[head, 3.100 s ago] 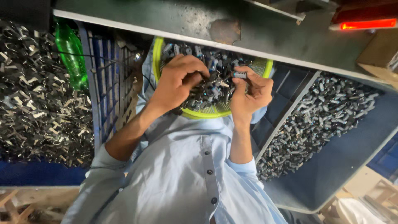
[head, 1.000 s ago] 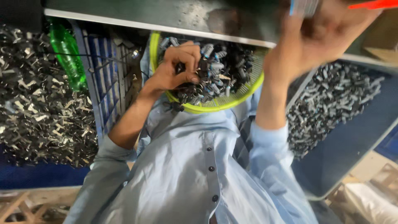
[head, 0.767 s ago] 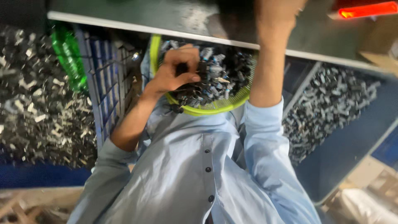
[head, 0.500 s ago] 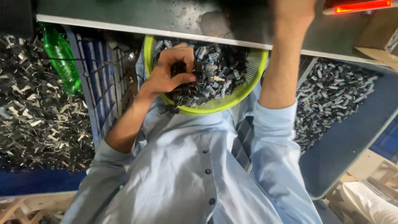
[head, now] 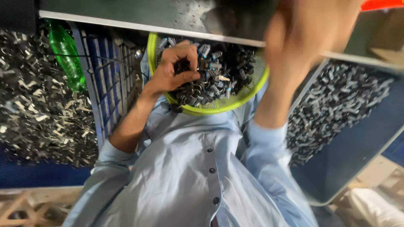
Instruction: The person scoops small keychains from a blue bin into a green basket, then repeatedly picks them up one by one and places them into a machine slot. The person continues this repetitive handling throughout the clip.
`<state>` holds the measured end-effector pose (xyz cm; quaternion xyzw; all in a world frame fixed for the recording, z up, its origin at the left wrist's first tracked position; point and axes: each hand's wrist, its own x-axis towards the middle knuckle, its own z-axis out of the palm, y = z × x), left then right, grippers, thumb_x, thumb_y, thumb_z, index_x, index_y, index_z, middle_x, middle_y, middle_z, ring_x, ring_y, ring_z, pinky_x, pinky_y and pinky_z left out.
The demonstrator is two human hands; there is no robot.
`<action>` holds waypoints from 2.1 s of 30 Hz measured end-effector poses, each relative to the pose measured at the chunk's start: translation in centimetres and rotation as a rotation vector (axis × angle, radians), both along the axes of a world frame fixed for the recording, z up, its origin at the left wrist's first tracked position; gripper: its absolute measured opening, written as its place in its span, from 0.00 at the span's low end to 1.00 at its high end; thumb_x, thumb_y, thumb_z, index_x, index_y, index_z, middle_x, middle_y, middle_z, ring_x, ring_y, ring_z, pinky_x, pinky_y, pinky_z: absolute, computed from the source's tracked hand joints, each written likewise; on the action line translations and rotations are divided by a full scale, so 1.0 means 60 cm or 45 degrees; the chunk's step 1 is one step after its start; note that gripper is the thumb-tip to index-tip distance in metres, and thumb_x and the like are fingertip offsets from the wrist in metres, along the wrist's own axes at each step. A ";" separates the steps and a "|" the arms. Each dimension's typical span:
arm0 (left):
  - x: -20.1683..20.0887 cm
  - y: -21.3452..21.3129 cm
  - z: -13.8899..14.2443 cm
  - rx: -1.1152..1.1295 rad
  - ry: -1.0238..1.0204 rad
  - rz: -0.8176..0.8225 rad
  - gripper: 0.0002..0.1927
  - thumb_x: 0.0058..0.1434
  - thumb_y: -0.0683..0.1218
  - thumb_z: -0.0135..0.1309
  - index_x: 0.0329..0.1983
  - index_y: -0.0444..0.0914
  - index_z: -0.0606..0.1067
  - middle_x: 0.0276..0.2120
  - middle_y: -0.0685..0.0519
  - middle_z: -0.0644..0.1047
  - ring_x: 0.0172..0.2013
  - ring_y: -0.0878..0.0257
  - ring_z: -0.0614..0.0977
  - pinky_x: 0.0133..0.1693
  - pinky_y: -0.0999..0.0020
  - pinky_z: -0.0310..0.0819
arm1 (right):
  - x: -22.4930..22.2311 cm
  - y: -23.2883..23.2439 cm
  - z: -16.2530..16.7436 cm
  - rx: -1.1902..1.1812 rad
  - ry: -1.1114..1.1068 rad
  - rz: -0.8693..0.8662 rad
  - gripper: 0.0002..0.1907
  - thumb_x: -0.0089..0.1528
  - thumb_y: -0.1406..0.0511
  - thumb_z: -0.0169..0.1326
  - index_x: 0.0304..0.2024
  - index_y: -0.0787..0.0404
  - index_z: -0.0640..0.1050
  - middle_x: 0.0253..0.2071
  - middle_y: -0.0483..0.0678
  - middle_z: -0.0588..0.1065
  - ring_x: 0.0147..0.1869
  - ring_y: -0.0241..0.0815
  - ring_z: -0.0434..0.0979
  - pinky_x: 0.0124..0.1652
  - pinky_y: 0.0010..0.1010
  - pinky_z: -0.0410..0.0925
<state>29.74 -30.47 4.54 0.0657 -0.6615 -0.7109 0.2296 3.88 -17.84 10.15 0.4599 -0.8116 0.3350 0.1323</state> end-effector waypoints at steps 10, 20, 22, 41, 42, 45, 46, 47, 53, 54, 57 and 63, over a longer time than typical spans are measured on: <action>0.003 -0.005 -0.020 -0.117 -0.010 0.037 0.15 0.57 0.46 0.66 0.29 0.37 0.70 0.30 0.52 0.72 0.35 0.58 0.71 0.41 0.62 0.62 | 0.258 0.074 0.014 0.124 -0.448 0.135 0.19 0.49 0.74 0.67 0.43 0.61 0.80 0.46 0.50 0.78 0.48 0.52 0.79 0.48 0.39 0.71; 0.020 0.007 -0.018 -0.063 -0.017 0.172 0.11 0.56 0.36 0.62 0.32 0.37 0.70 0.31 0.50 0.73 0.35 0.59 0.72 0.42 0.65 0.63 | 0.255 0.056 -0.032 0.212 -0.612 0.313 0.23 0.53 0.73 0.65 0.50 0.64 0.75 0.53 0.56 0.72 0.56 0.59 0.73 0.54 0.44 0.68; 0.018 0.008 -0.020 -0.063 0.025 0.173 0.11 0.55 0.36 0.62 0.30 0.37 0.69 0.32 0.50 0.73 0.36 0.58 0.72 0.43 0.64 0.63 | 0.251 0.048 -0.024 0.161 -0.581 0.340 0.22 0.51 0.73 0.64 0.47 0.63 0.74 0.52 0.55 0.71 0.58 0.59 0.73 0.56 0.44 0.68; -0.009 0.012 0.030 -0.428 -0.082 0.269 0.13 0.47 0.33 0.59 0.33 0.36 0.70 0.29 0.48 0.71 0.31 0.52 0.73 0.36 0.63 0.64 | 0.242 0.038 -0.012 -0.078 -0.931 0.328 0.15 0.59 0.79 0.60 0.47 0.62 0.80 0.43 0.51 0.77 0.44 0.42 0.81 0.43 0.27 0.73; -0.009 0.014 0.031 -0.405 -0.087 0.272 0.13 0.46 0.33 0.58 0.33 0.36 0.70 0.28 0.49 0.71 0.31 0.53 0.73 0.35 0.63 0.64 | 0.245 0.037 -0.013 -0.104 -1.025 0.288 0.15 0.59 0.79 0.60 0.46 0.63 0.79 0.42 0.51 0.78 0.43 0.42 0.82 0.43 0.26 0.74; -0.007 0.017 0.029 -0.414 -0.084 0.302 0.15 0.45 0.32 0.58 0.38 0.36 0.74 0.27 0.49 0.71 0.31 0.53 0.74 0.34 0.62 0.65 | 0.251 0.034 -0.021 -0.091 -1.091 0.124 0.13 0.57 0.78 0.62 0.44 0.65 0.77 0.38 0.50 0.81 0.40 0.39 0.84 0.41 0.25 0.75; -0.006 0.017 0.028 -0.429 -0.080 0.316 0.17 0.45 0.32 0.59 0.40 0.36 0.77 0.27 0.49 0.70 0.30 0.54 0.74 0.34 0.62 0.65 | 0.253 0.033 -0.024 -0.070 -1.076 0.064 0.13 0.57 0.77 0.63 0.43 0.65 0.77 0.37 0.49 0.82 0.38 0.38 0.85 0.39 0.25 0.74; -0.005 0.017 0.027 -0.420 -0.055 0.340 0.18 0.45 0.32 0.59 0.41 0.38 0.78 0.27 0.50 0.71 0.30 0.54 0.74 0.34 0.63 0.66 | 0.255 0.032 -0.026 -0.042 -0.975 0.063 0.13 0.57 0.78 0.62 0.43 0.65 0.77 0.38 0.50 0.81 0.39 0.39 0.85 0.39 0.25 0.74; -0.006 0.026 0.025 -0.421 0.004 0.435 0.20 0.50 0.33 0.62 0.48 0.37 0.80 0.28 0.50 0.74 0.29 0.57 0.74 0.34 0.65 0.68 | 0.230 0.030 -0.015 -0.132 -0.624 0.072 0.13 0.58 0.81 0.58 0.43 0.64 0.78 0.42 0.53 0.82 0.42 0.43 0.84 0.42 0.27 0.75; -0.007 0.026 0.026 -0.383 -0.074 0.438 0.20 0.51 0.33 0.61 0.49 0.35 0.80 0.26 0.50 0.73 0.28 0.57 0.74 0.33 0.65 0.68 | 0.219 0.032 -0.008 -0.160 -0.494 0.046 0.14 0.57 0.82 0.59 0.42 0.64 0.78 0.42 0.54 0.81 0.43 0.45 0.82 0.43 0.29 0.73; -0.007 0.024 0.025 -0.363 -0.062 0.433 0.16 0.54 0.34 0.62 0.47 0.36 0.81 0.27 0.50 0.73 0.29 0.57 0.73 0.34 0.65 0.68 | 0.167 0.020 0.012 -0.426 -0.424 0.022 0.13 0.61 0.84 0.56 0.44 0.68 0.74 0.42 0.53 0.79 0.44 0.41 0.82 0.44 0.27 0.76; -0.003 0.026 0.006 -0.315 -0.037 0.475 0.07 0.61 0.40 0.61 0.41 0.36 0.76 0.32 0.48 0.75 0.36 0.54 0.75 0.40 0.63 0.68 | 0.048 -0.077 0.032 -0.735 -0.306 0.212 0.18 0.56 0.83 0.50 0.46 0.68 0.70 0.44 0.51 0.73 0.45 0.42 0.79 0.46 0.30 0.74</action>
